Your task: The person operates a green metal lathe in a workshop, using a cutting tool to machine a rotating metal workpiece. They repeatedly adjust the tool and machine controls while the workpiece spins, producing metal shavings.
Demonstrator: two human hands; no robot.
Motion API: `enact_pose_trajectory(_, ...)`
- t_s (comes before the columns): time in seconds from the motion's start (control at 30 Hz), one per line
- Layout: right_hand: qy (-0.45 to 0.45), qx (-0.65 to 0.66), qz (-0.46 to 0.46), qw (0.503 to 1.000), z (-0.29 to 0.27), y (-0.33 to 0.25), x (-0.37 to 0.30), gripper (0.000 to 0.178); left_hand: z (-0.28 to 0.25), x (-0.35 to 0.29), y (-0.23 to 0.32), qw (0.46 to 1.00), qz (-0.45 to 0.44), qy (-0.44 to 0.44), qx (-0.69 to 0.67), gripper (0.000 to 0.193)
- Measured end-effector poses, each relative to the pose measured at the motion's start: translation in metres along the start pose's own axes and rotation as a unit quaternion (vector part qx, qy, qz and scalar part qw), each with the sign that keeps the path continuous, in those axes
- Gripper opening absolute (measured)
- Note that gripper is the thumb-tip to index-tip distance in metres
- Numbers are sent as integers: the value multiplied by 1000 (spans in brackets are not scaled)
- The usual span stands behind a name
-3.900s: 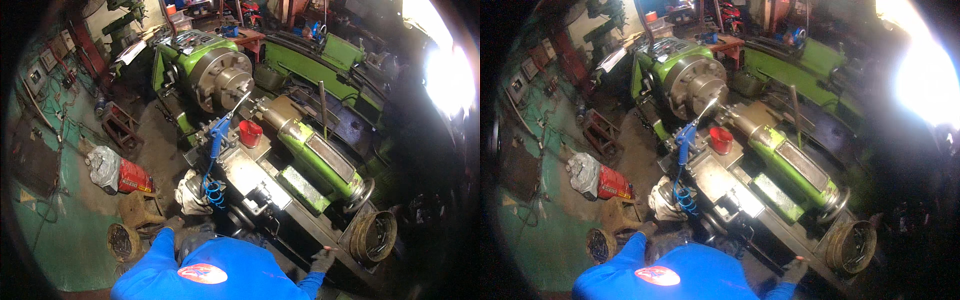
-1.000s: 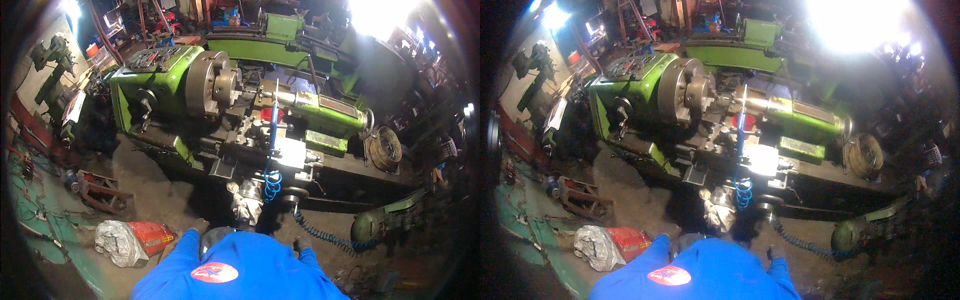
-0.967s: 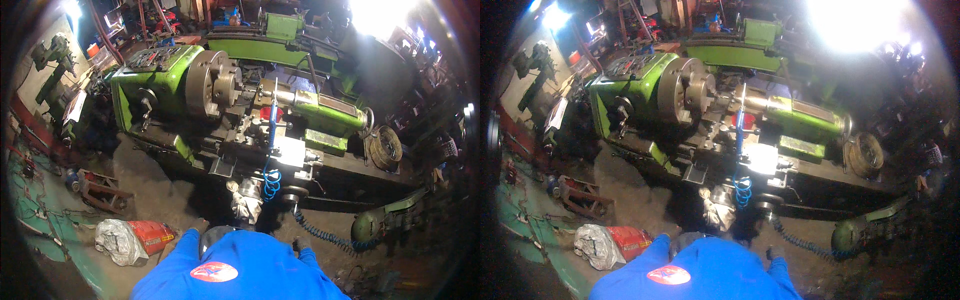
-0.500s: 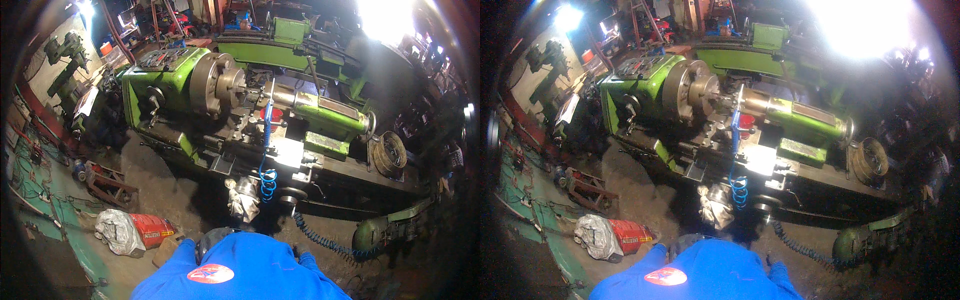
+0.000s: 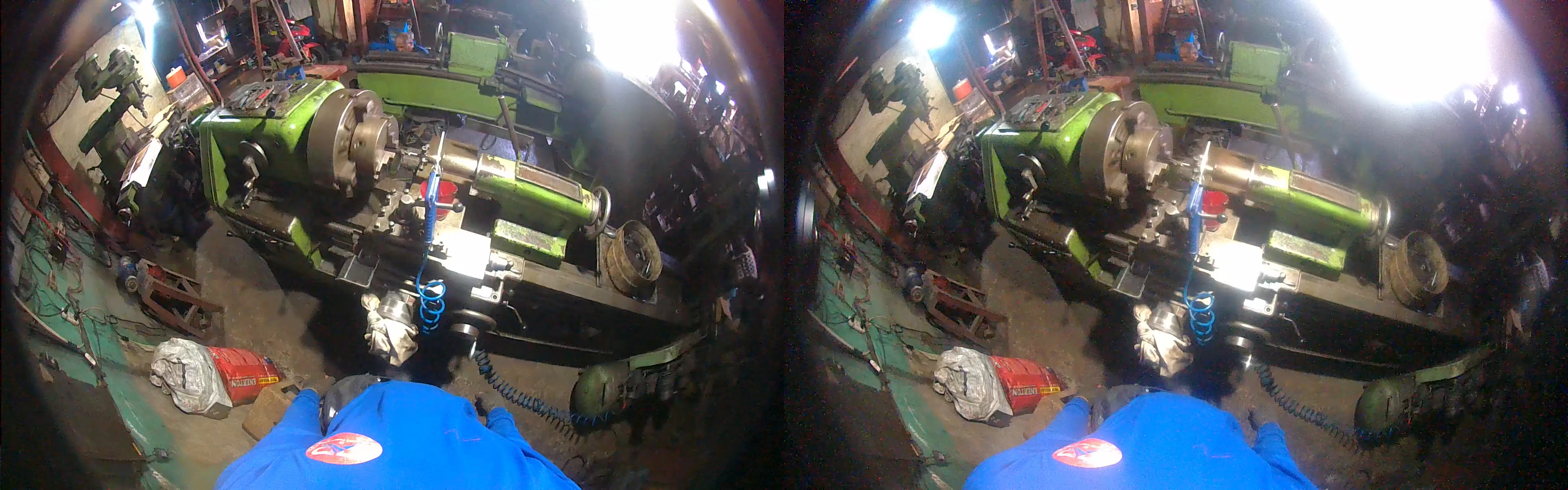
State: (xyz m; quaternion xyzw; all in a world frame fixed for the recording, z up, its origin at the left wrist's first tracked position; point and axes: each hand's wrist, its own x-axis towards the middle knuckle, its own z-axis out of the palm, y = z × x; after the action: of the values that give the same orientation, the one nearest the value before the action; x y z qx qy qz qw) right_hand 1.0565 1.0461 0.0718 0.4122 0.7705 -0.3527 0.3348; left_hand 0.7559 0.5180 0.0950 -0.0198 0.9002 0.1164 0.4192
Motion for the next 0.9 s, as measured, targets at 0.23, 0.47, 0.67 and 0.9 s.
enact_pose_trajectory(0.23,146,-293,-194,925,47,79,62,26,5,-4,-9,1000,6,6,5,59)
enact_pose_trajectory(0.47,58,-376,-123,916,-14,-13,-34,30,-17,16,-38,998,16,-19,53,54)
enact_pose_trajectory(0.67,114,-86,10,990,39,21,3,33,-47,66,-45,991,72,-45,100,50)
enact_pose_trajectory(0.9,67,-40,-23,997,50,-109,-76,42,-116,150,-21,932,239,-40,268,42)
